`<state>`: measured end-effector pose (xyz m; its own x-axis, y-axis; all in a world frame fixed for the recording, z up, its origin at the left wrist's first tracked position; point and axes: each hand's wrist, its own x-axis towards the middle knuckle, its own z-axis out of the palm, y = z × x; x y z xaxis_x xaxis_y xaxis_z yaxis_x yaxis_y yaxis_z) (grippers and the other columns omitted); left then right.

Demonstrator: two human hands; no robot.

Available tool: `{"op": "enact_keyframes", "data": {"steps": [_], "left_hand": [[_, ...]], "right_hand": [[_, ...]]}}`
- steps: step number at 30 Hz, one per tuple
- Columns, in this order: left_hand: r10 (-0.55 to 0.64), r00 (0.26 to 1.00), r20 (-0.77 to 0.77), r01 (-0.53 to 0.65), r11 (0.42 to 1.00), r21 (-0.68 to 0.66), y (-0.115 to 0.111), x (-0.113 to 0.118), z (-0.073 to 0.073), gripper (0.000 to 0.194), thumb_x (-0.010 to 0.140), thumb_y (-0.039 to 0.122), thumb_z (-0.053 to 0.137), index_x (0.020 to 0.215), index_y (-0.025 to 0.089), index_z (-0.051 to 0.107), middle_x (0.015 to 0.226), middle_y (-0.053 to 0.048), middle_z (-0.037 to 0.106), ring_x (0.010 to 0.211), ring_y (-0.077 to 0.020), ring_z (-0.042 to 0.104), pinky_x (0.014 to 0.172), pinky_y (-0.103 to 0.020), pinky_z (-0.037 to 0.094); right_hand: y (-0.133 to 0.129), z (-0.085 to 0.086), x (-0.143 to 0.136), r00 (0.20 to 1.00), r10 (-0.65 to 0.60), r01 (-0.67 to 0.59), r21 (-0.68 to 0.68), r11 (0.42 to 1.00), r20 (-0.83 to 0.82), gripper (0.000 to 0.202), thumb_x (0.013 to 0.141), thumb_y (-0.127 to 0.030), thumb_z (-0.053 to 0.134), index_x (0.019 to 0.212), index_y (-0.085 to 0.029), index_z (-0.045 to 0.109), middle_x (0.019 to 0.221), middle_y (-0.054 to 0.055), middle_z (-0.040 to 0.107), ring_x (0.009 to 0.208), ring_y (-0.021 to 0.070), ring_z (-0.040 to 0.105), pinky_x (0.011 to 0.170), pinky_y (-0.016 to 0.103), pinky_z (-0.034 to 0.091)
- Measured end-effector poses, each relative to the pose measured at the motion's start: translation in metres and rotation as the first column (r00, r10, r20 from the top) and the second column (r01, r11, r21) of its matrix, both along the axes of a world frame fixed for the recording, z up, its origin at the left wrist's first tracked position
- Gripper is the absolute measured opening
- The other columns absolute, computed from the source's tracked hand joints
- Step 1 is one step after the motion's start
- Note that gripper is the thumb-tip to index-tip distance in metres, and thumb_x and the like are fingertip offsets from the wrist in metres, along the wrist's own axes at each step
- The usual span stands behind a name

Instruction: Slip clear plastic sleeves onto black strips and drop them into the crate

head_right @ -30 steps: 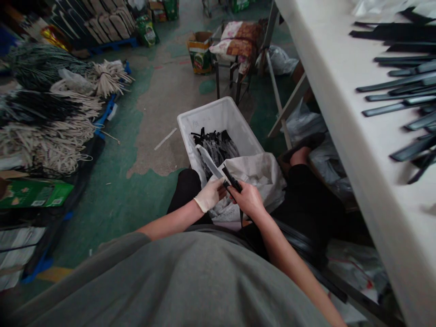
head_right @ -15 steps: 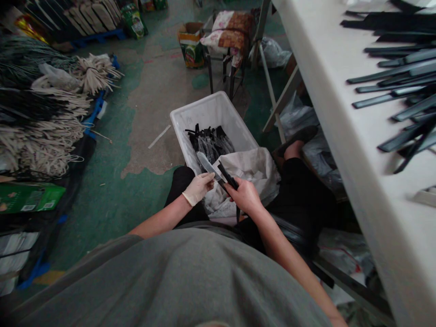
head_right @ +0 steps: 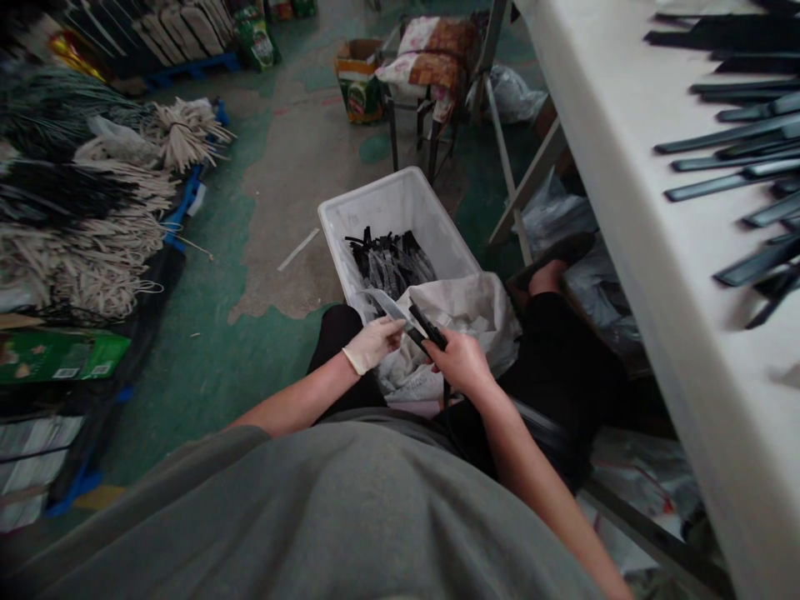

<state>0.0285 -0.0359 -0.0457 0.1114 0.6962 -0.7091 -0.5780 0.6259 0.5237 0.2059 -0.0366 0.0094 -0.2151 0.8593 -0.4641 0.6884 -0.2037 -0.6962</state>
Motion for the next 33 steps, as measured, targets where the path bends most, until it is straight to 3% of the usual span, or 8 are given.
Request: {"op": "enact_keyframes", "data": {"steps": [3,8,10,14,20,24,29,33], "left_hand": [[-0.053,0.999,0.009,0.053,0.998,0.029,-0.007,0.008,-0.002,0.027,0.061,0.021,0.088,0.072,0.013,0.064,0.057,0.003,0.058,0.048,-0.005,0.048,0.051,-0.02,0.035],[0.067,0.994,-0.091,-0.064,0.997,0.034,0.008,-0.016,0.003,0.029,0.063,0.017,0.086,0.064,0.015,0.057,0.054,0.005,0.055,0.048,-0.0045,0.047,0.052,-0.021,0.035],[0.029,0.996,-0.084,-0.028,1.0,0.013,0.009,-0.017,0.004,0.03,0.063,0.017,0.086,0.064,0.015,0.057,0.054,0.004,0.055,0.048,-0.0049,0.047,0.052,-0.021,0.035],[-0.136,0.991,-0.013,0.136,0.99,0.025,-0.004,0.002,0.005,0.027,0.063,0.019,0.087,0.069,0.013,0.061,0.056,0.003,0.057,0.048,-0.0061,0.05,0.05,-0.021,0.034],[-0.037,0.997,-0.074,0.037,0.999,0.0,0.006,-0.015,0.008,0.034,0.063,0.018,0.087,0.064,0.016,0.053,0.052,0.005,0.054,0.045,-0.0042,0.048,0.049,-0.019,0.035],[-0.091,0.993,-0.071,0.092,0.996,0.0,0.004,-0.011,0.012,0.034,0.064,0.019,0.086,0.064,0.016,0.053,0.053,0.005,0.055,0.046,-0.0045,0.048,0.05,-0.019,0.037],[-0.16,0.987,-0.009,0.16,0.987,-0.005,-0.009,0.008,0.014,0.027,0.066,0.017,0.085,0.069,0.014,0.059,0.054,0.004,0.055,0.048,-0.0057,0.051,0.05,-0.02,0.038],[-0.111,0.993,0.033,0.114,0.986,-0.12,0.0,-0.009,0.02,0.024,0.075,0.015,0.079,0.067,0.015,0.056,0.055,0.004,0.054,0.047,-0.0048,0.049,0.048,-0.019,0.04]], "right_hand": [[0.002,-0.005,-0.002,1.0,0.001,0.0,0.023,1.0,-0.026,0.02,0.089,-0.035,0.057,0.081,-0.018,0.064,0.066,0.003,0.072,0.053,0.0161,0.067,0.049,0.024,0.046],[-0.002,-0.002,0.009,0.994,0.017,-0.024,-0.07,0.997,-0.108,0.02,0.087,-0.035,0.06,0.081,-0.017,0.065,0.069,0.005,0.074,0.055,0.0172,0.069,0.049,0.024,0.049],[-0.003,-0.002,0.008,0.997,0.011,-0.013,-0.027,1.0,-0.072,0.02,0.086,-0.034,0.06,0.078,-0.017,0.065,0.064,0.004,0.072,0.053,0.0174,0.068,0.048,0.024,0.048],[-0.001,-0.005,0.0,0.995,-0.061,0.065,0.053,0.997,-0.076,0.017,0.085,-0.032,0.062,0.077,-0.017,0.066,0.061,0.003,0.071,0.053,0.0182,0.068,0.045,0.024,0.046],[-0.004,0.004,0.01,0.986,-0.07,0.051,-0.121,0.991,-0.153,0.015,0.083,-0.029,0.066,0.076,-0.016,0.066,0.065,0.006,0.073,0.055,0.0184,0.068,0.046,0.023,0.048],[-0.003,0.005,0.003,0.991,-0.071,0.067,-0.039,0.997,-0.117,0.017,0.083,-0.029,0.064,0.072,-0.016,0.065,0.06,0.004,0.07,0.051,0.0163,0.064,0.044,0.022,0.044],[0.004,-0.005,-0.001,0.947,-0.199,0.194,-0.047,0.98,-0.252,0.02,0.079,-0.035,0.065,0.075,-0.015,0.064,0.063,0.003,0.069,0.051,0.0148,0.061,0.046,0.022,0.044],[0.006,-0.01,0.014,0.86,-0.331,0.352,-0.016,0.936,-0.388,0.028,0.075,-0.043,0.066,0.077,-0.015,0.065,0.072,0.006,0.071,0.047,0.0104,0.053,0.047,0.023,0.045]]}}
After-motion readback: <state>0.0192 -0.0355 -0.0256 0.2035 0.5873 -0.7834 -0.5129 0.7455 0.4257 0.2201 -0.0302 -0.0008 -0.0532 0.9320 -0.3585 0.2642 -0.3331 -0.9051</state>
